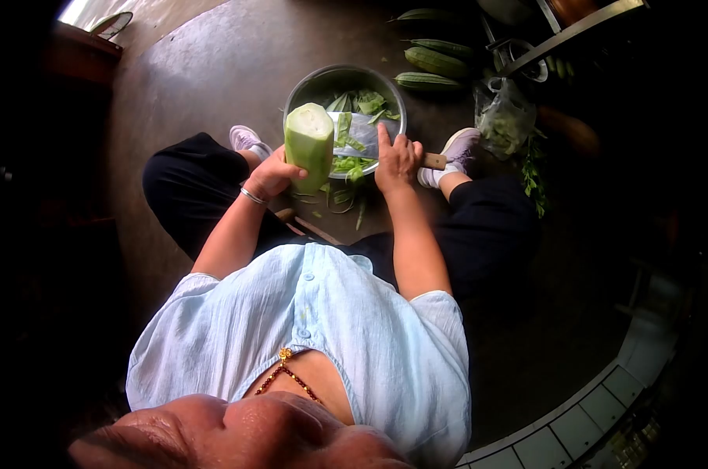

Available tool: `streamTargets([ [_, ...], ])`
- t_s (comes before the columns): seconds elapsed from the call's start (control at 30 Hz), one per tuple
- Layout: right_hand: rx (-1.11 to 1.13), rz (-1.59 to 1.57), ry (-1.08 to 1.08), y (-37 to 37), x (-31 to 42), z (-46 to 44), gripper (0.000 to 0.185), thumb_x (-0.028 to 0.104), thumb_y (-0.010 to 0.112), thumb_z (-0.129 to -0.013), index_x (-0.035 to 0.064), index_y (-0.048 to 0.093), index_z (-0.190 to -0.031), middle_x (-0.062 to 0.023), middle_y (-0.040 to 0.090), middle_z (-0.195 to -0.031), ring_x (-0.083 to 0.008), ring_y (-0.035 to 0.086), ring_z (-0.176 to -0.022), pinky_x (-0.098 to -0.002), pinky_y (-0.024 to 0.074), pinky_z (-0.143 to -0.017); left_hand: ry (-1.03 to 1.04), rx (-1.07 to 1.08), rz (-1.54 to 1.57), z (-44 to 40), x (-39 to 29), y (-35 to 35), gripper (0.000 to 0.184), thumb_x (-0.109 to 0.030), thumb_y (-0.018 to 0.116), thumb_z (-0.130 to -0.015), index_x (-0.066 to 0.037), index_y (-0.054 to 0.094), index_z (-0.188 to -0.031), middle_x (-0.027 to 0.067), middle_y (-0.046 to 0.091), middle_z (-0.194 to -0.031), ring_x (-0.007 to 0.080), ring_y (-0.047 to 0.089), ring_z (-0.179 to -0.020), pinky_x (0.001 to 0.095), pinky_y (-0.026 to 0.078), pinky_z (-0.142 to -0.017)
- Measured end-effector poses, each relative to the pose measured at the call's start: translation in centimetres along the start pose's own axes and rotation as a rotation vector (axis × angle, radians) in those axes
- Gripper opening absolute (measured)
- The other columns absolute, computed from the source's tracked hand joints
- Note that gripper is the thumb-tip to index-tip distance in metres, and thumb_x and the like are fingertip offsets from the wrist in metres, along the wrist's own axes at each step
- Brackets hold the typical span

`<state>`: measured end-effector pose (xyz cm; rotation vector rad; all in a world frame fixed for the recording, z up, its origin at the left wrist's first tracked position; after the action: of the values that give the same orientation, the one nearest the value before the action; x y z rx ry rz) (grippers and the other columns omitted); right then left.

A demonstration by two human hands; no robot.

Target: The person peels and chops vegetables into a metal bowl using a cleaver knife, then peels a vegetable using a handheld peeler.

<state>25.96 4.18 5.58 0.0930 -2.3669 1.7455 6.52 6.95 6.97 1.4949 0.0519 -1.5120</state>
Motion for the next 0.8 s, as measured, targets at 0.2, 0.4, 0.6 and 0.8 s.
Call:
streamTargets([
  [0.2,-0.034,-0.058,-0.096,-0.8,1.6,-0.2,0.061,-0.002,0.056,-0.07,0.0198,0.055,-0.127,-0.0097,0.051,-0.081,-0.0279,0.054,-0.08,-0.0399,0.0361,-0.085,0.028,0.031,-0.037,0.0,-0.2,0.4,0.065,-0.011,0.075,-0.064,0.001,0.051,-0.123,0.0104,0.061,-0.112,0.0209,0.057,-0.103,0.0315,0.042,-0.094],
  [0.4,-0.071,-0.048,-0.111,-1.5,1.7,-0.3,0.063,-0.002,0.056,-0.069,0.0191,0.053,-0.128,-0.0092,0.051,-0.081,-0.028,0.055,-0.079,-0.0403,0.0367,-0.086,-0.09,-0.032,0.369,0.2,1.4,-2.0,0.068,-0.032,0.067,-0.075,-0.001,0.043,-0.13,0.017,0.056,-0.119,0.0313,0.056,-0.109,0.0434,0.047,-0.091],
  [0.6,-0.058,-0.056,-0.145,-1.9,2.1,-0.6,0.055,0.0,0.053,-0.073,0.0163,0.054,-0.125,-0.0092,0.053,-0.083,-0.027,0.056,-0.081,-0.0398,0.0369,-0.087,-0.233,-0.031,0.485,-0.3,3.0,-2.7,0.071,-0.041,0.06,-0.079,-0.003,0.039,-0.135,0.0232,0.05,-0.126,0.0411,0.053,-0.114,0.0501,0.047,-0.089],
  [0.8,-0.032,-0.189,-0.323,-2.3,3.9,-0.2,0.053,-0.002,0.055,-0.071,0.0151,0.055,-0.121,-0.0078,0.052,-0.081,-0.0268,0.055,-0.078,-0.0401,0.039,-0.083,-0.255,-0.031,0.575,-2.1,2.5,-2.0,0.063,-0.035,0.064,-0.08,-0.004,0.044,-0.131,0.0198,0.056,-0.12,0.0413,0.054,-0.111,0.0542,0.046,-0.091],
])
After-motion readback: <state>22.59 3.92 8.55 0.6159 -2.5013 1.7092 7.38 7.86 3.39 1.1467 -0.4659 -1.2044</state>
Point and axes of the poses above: each hand's wrist, its own z-axis away from the middle knuckle, its own y-axis out of the palm, x = y × z, the point moved 9 cm from there along -z, towards the middle knuckle
